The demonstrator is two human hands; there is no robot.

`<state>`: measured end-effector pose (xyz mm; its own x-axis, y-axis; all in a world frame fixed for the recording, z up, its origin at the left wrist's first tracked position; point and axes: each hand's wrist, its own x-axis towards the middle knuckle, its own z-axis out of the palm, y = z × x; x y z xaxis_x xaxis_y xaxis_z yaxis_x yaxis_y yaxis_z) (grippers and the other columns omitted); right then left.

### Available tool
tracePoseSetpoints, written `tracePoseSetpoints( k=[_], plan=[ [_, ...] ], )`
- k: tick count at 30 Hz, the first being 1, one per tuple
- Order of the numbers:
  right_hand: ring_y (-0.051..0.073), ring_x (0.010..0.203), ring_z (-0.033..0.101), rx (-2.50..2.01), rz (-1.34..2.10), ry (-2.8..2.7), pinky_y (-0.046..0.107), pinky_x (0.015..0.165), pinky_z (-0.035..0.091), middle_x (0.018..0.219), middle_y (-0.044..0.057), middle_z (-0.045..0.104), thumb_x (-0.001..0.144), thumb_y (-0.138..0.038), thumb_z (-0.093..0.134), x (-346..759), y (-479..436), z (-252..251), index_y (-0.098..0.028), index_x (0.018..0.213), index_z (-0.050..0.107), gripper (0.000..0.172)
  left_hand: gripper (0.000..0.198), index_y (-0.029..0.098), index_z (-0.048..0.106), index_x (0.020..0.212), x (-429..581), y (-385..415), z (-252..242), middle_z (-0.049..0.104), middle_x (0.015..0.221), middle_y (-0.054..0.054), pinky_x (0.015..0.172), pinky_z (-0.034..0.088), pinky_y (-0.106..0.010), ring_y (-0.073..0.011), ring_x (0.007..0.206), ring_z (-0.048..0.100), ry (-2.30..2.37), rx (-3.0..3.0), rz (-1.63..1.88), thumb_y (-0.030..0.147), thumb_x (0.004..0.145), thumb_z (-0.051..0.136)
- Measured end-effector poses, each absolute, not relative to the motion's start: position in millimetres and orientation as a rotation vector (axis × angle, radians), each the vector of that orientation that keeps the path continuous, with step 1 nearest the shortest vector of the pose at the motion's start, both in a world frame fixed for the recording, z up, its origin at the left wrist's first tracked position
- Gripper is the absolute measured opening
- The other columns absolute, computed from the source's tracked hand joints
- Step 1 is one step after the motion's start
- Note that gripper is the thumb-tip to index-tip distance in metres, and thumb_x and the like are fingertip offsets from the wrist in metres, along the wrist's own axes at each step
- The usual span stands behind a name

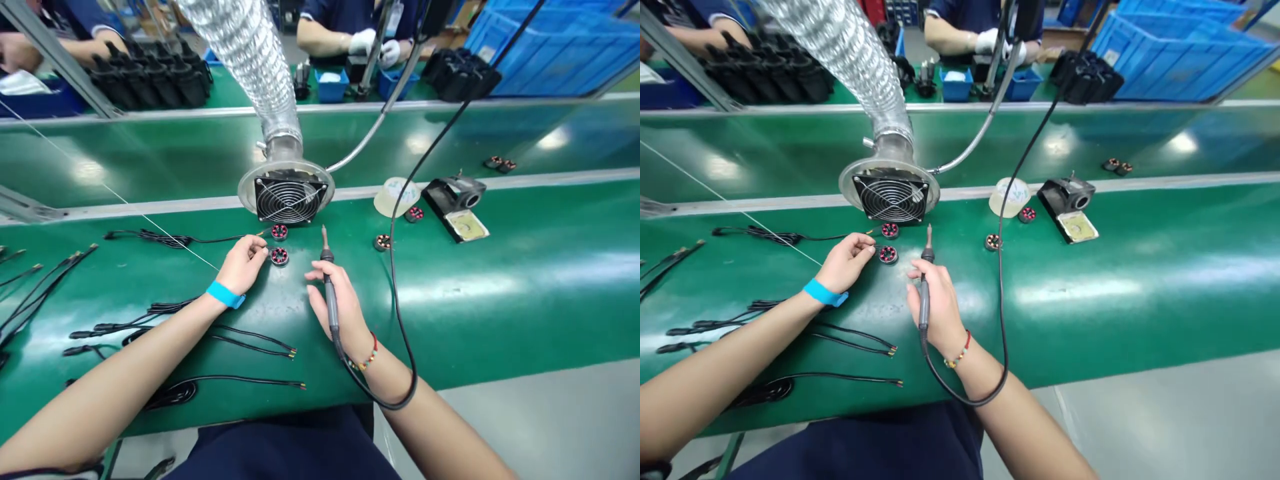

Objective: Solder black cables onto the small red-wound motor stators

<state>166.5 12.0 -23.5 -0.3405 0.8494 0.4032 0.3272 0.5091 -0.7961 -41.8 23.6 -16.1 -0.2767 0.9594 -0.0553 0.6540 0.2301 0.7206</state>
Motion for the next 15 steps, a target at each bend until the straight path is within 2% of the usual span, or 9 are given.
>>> tracePoseSetpoints(
  k=[3, 6, 9, 15],
  plan=[
    [0.02, 0.097, 0.061, -0.951, 0.809, -1.929, 0.041, 0.09, 0.052, 0.098, 0.005, 0.067, 0.084, -0.012, 0.052, 170.8, 7.3, -15.6, -0.023, 0.119, 0.049, 0.037, 0.054, 0.015, 0.045, 0.129, -36.0, 29.1, -10.0, 0.059, 0.108, -0.008, 0.078, 0.05, -0.032, -0.0186, 0.085, 0.06, 2.005, 1.632, 0.631, 0.035, 0.081, 0.057],
    [0.02, 0.096, 0.063, -0.923, 0.829, -1.962, 0.041, 0.088, 0.053, 0.099, 0.006, 0.066, 0.084, -0.012, 0.052, 171.7, 2.7, -11.1, -0.023, 0.119, 0.05, 0.037, 0.075, 0.017, 0.029, 0.145, -28.8, 38.0, -0.9, 0.047, 0.136, -0.016, 0.091, 0.049, -0.039, -0.0288, 0.111, 0.059, 1.982, 1.841, 0.181, 0.042, 0.081, 0.059],
    [0.02, 0.095, 0.064, -0.905, 0.851, -1.982, 0.04, 0.087, 0.055, 0.1, 0.006, 0.066, 0.084, -0.01, 0.052, 172.3, 0.4, -9.7, -0.023, 0.12, 0.05, 0.038, 0.071, 0.015, 0.032, 0.144, -26.0, 48.7, 5.8, 0.05, 0.136, -0.018, 0.095, 0.047, -0.041, -0.0334, 0.117, 0.057, 1.99, 1.893, 0.019, 0.041, 0.083, 0.057],
    [0.018, 0.091, 0.067, -0.905, 0.827, -1.99, 0.033, 0.082, 0.057, 0.097, 0.005, 0.067, 0.085, -0.01, 0.05, 173.3, 2.2, -12.9, -0.024, 0.118, 0.051, 0.036, 0.051, 0.019, 0.053, 0.127, -46.4, 44.4, 16.3, 0.062, 0.127, -0.012, 0.097, 0.047, -0.037, -0.0305, 0.116, 0.06, 1.973, 1.946, -0.006, 0.034, 0.079, 0.061]
  ],
)
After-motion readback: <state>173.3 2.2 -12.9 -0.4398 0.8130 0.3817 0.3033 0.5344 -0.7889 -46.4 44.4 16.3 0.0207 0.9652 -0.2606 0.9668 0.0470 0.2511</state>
